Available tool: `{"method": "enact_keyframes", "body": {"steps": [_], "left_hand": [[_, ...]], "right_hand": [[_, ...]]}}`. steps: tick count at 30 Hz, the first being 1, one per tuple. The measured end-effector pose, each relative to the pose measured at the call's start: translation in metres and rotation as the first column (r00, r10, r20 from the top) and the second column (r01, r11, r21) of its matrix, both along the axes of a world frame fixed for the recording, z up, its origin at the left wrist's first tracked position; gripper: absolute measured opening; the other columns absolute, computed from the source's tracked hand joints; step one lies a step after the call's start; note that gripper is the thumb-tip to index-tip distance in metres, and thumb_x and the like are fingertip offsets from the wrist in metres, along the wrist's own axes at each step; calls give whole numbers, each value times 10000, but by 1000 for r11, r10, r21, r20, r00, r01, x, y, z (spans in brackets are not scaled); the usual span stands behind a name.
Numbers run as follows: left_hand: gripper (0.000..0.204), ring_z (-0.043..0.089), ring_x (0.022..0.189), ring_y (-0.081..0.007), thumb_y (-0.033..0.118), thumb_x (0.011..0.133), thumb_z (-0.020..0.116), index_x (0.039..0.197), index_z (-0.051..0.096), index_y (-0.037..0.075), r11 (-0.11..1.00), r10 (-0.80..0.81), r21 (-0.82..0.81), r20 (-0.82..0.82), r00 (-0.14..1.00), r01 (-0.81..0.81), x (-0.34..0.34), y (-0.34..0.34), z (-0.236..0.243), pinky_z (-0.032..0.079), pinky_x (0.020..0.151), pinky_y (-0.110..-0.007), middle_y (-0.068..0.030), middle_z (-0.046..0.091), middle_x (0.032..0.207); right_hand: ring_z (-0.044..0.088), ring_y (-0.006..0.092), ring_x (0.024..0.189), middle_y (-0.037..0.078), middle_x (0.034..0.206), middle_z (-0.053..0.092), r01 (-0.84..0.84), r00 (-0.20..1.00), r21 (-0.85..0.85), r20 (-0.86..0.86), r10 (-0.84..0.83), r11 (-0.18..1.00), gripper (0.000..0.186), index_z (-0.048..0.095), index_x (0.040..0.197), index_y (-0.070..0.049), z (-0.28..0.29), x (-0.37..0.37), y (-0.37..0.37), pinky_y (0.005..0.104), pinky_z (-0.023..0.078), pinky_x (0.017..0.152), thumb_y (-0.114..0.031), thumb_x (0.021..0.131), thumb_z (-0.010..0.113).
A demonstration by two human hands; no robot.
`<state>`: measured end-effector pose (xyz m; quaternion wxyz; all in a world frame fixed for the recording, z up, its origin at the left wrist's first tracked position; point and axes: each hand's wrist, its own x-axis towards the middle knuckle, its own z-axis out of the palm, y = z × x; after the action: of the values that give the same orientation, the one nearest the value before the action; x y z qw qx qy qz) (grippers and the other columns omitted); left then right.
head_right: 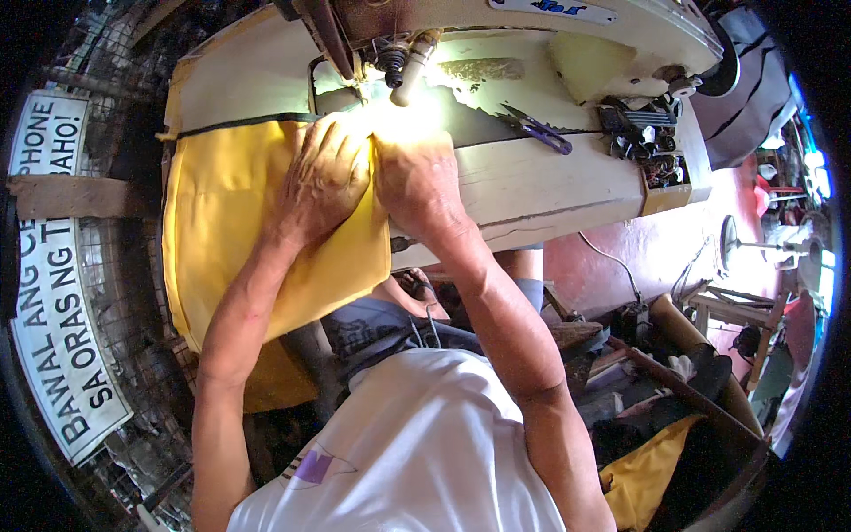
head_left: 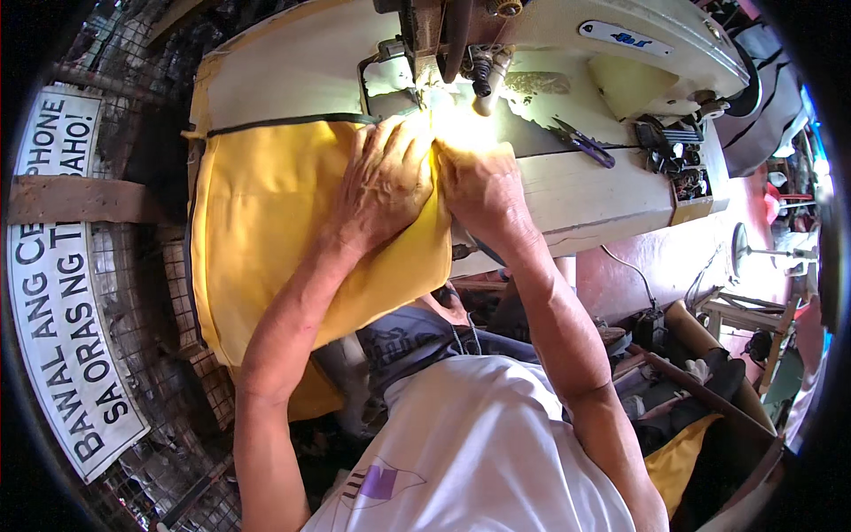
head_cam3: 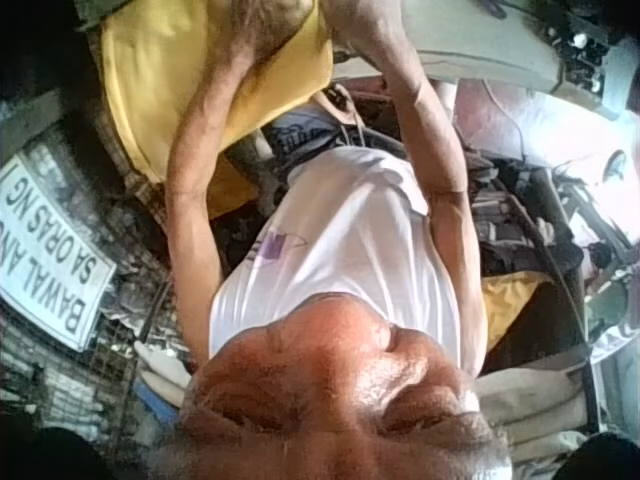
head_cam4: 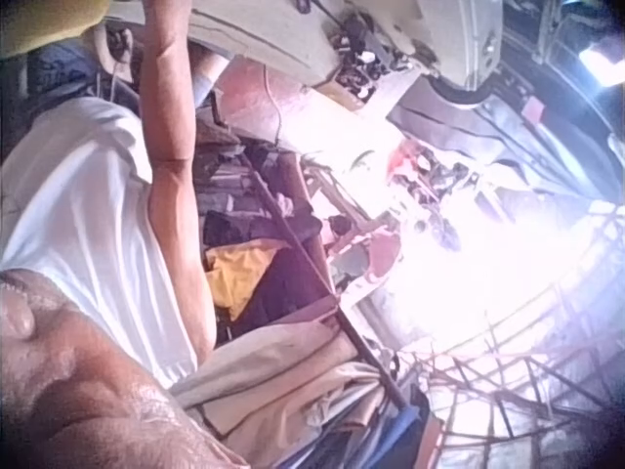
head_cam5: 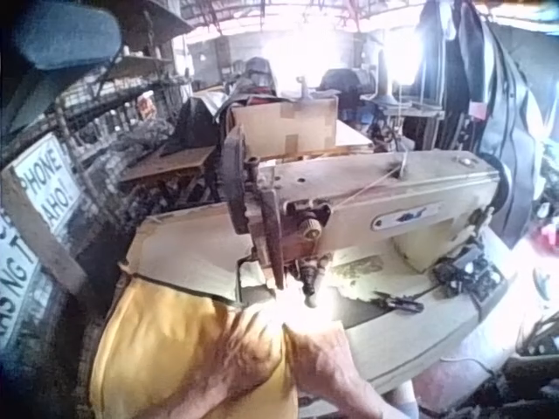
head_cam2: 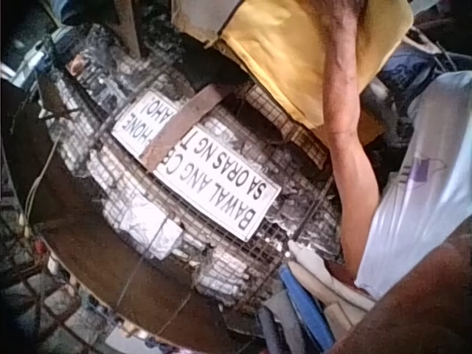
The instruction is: Sewing a yellow fabric bag using an industrial sewing machine.
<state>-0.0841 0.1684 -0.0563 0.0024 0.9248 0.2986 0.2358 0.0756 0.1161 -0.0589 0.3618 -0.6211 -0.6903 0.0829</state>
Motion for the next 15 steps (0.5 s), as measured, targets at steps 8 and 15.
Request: {"method": "enact_keyframes", "body": {"steps": [8, 15], "left_hand": [[339, 531, 1143, -320, 135, 843, 584, 1160, 626, 23, 991, -25, -132, -27, 999, 22, 3, 11, 6, 415, 991, -439, -152, 590, 1205], [269, 541, 1082, -305, 133, 850, 616, 1092, 670, 28, 999, -48, -24, -7, 999, 48, 3, 10, 7, 428, 963, -425, -141, 602, 1139]], "right_hand": [[632, 391, 792, 192, 843, 647, -91, 978, -15, 186, 92, 996, 123, 675, 921, -35, 4, 14, -6, 472, 497, 686, -94, 824, 628], [608, 300, 1016, 115, 1012, 647, 283, 910, 88, 290, -296, 955, 352, 690, 1164, -56, 1, 152, -42, 429, 485, 884, -156, 834, 761]]}}
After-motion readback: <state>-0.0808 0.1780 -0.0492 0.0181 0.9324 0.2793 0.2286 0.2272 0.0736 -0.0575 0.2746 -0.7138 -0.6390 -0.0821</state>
